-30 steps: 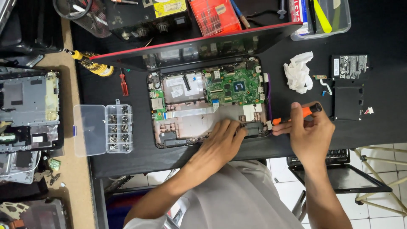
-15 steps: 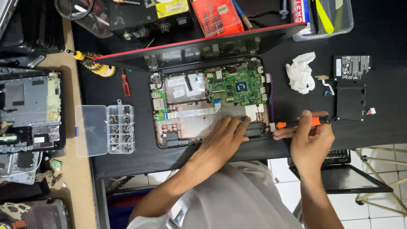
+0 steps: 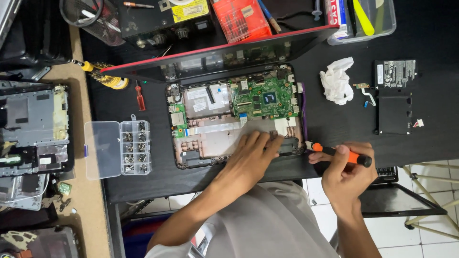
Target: The person is disassembling a laptop, removing a small internal component, cleaning it with a brush, and using a screwdriver to manage screws.
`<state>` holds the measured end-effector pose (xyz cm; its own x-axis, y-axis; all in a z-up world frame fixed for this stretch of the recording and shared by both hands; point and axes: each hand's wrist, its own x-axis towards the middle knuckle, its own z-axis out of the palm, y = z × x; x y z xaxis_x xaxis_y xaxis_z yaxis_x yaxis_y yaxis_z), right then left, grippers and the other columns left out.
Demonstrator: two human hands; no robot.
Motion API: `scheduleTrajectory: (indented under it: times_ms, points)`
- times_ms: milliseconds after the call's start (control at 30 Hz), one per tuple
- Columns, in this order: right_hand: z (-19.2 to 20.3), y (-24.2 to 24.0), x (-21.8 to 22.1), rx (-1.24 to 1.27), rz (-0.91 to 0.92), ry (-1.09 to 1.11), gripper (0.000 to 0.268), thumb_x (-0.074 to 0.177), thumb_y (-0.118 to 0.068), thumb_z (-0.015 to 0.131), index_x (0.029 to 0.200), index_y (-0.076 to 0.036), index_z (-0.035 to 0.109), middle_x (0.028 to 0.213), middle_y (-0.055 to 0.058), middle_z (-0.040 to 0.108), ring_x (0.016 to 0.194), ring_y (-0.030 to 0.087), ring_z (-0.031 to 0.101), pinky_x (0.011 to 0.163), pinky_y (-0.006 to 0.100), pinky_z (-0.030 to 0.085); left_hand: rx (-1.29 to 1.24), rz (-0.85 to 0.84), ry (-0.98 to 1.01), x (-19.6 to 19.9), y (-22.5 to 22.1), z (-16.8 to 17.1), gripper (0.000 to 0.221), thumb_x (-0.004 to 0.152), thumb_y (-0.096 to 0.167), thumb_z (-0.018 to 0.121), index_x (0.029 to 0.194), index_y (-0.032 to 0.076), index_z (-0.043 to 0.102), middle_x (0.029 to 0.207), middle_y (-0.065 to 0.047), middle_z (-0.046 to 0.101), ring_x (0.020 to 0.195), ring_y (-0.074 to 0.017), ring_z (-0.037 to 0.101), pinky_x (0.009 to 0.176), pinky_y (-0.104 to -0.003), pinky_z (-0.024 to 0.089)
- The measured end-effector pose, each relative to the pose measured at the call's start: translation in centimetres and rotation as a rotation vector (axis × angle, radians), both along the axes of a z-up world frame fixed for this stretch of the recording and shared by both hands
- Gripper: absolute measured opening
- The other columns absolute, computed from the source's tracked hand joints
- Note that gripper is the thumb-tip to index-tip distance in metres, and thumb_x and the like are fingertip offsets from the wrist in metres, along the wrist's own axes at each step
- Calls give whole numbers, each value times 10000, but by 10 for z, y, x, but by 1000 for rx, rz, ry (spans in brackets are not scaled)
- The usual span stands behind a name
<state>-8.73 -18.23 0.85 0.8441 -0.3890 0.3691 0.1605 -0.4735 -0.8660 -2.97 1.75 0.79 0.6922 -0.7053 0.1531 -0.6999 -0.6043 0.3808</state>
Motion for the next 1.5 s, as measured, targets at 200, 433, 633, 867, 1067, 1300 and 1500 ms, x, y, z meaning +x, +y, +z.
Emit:
scheduleTrajectory:
  times_ms: [200,433,633,867,1067,1300,1500]
  points:
    - [-59,-32,-11,-254,-124,-162,263,1133,-163,611,944,21,615,740,138,622,693,333,621,712,389,486,-11,21,219,7,-4,2,298,1061,198,503,1286,44,623,898,-65,464,815,-241,466,695,-419,429]
    - [-35,-12,-3,-236,-125,-142,320,1105,-283,578,956,-14,667,788,92,595,704,281,609,684,349,469,-45,-38,288,21,-3,7,349,984,182,603,1267,-17,648,993,-128,481,942,-332,509,703,-443,457]
    - [-9,-32,23,-134,187,-93,287,1134,-228,472,994,7,559,720,57,647,602,222,727,673,268,519,-14,-119,233,22,-7,-3,362,979,143,578,1248,-95,622,989,-170,511,894,-318,514,658,-439,465]
    - [-6,-53,50,-28,439,-19,229,1109,-136,481,990,30,584,731,114,620,580,249,746,590,298,563,28,-102,297,23,-9,1,405,956,147,551,1284,-89,575,1023,-151,496,940,-331,514,664,-453,462]
    - [-24,-53,46,325,347,165,272,1155,-127,383,1044,74,527,688,205,670,571,262,727,585,346,615,13,-82,400,26,-10,1,395,963,135,546,1299,-72,550,1081,-149,482,1008,-355,516,709,-457,472]
    - [-20,-41,30,287,225,73,375,1156,-225,355,1022,84,519,714,258,651,586,289,724,582,378,642,-28,-85,476,30,-9,12,359,968,123,560,1267,-76,554,1096,-185,486,1046,-395,529,742,-479,490]
    - [-14,-39,29,-75,230,-34,259,1126,-144,437,1024,57,566,792,164,666,593,278,738,616,358,601,-51,-93,489,32,-7,19,345,967,125,561,1249,-73,550,1077,-183,488,1041,-393,531,761,-475,496]
